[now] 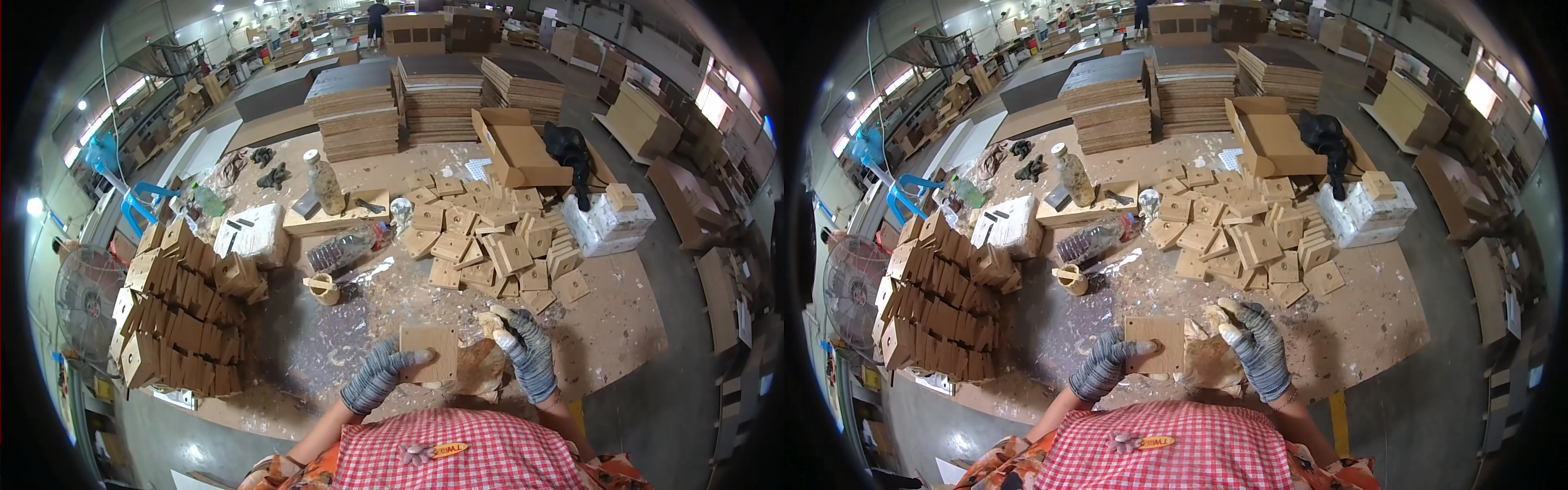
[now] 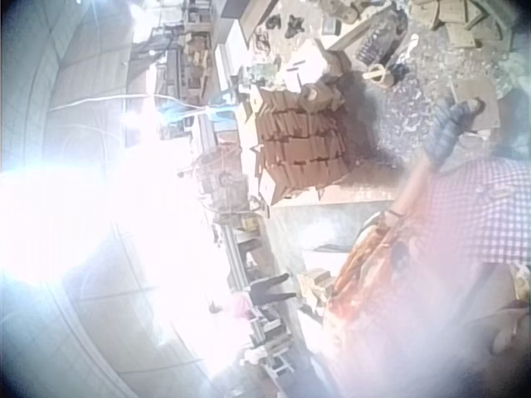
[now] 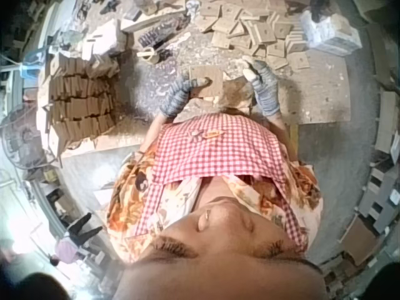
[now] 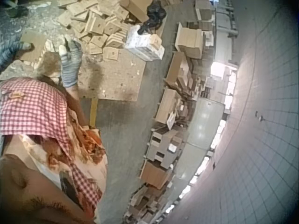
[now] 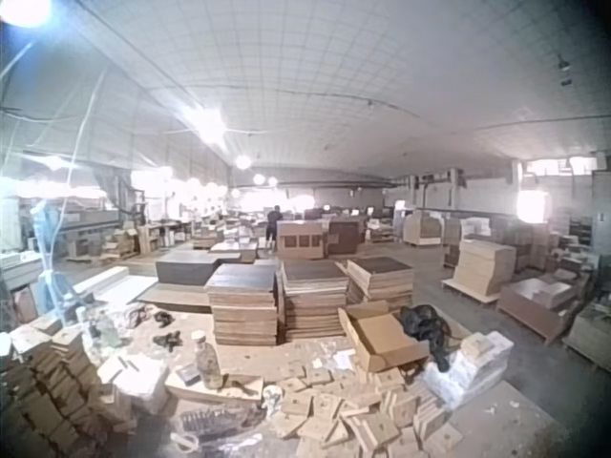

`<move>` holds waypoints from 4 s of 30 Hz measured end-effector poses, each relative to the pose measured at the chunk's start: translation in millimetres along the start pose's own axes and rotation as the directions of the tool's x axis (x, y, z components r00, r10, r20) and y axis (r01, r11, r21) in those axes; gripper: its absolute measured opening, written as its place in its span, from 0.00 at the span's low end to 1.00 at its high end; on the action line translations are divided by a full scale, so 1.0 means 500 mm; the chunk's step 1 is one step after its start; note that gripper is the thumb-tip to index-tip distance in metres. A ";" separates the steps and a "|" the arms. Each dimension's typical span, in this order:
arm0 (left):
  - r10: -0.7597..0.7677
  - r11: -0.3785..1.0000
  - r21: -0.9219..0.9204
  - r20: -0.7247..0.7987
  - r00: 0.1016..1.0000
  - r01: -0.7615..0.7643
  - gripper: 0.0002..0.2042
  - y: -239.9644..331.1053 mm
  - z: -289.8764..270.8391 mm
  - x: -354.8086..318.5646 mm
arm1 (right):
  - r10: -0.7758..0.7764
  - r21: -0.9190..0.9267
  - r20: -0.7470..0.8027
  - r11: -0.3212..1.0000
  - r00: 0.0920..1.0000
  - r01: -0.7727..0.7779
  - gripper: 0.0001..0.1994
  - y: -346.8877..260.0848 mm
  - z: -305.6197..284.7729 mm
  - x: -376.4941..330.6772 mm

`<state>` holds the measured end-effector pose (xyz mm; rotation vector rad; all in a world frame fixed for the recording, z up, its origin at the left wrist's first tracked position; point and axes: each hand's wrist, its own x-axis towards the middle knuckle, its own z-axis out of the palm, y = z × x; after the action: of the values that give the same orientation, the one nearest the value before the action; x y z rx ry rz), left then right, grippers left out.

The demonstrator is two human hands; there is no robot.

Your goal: The person applies paste to wooden blocks by picking them up from the table, rubbing their surfaces and edges with a sponge and cloth, and setting them down.

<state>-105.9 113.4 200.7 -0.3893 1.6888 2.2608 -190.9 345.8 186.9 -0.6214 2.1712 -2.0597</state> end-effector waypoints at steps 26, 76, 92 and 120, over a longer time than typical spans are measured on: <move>0.134 0.969 -0.186 -0.166 0.977 -0.165 0.20 -0.060 -0.020 0.046 | -0.220 -0.478 0.383 0.784 0.897 0.396 0.20 0.078 0.022 -0.041; 0.031 0.972 -0.225 -0.155 0.987 -0.066 0.23 -0.029 0.010 0.019 | -0.250 -0.202 0.178 0.937 0.952 0.284 0.17 0.036 0.049 -0.026; -0.061 0.998 0.017 -0.017 0.998 0.061 0.23 -0.035 -0.025 0.030 | -0.419 -0.532 0.124 0.737 0.900 0.417 0.17 0.029 0.031 -0.003; 0.106 0.954 -0.251 -0.238 0.965 -0.167 0.21 -0.051 0.016 0.046 | -0.253 -0.275 0.001 0.930 0.968 0.243 0.15 0.078 0.046 -0.017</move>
<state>-117.7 129.7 171.6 -0.6243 1.5504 2.6483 -184.2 327.5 145.2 -0.9404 2.5399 -1.9005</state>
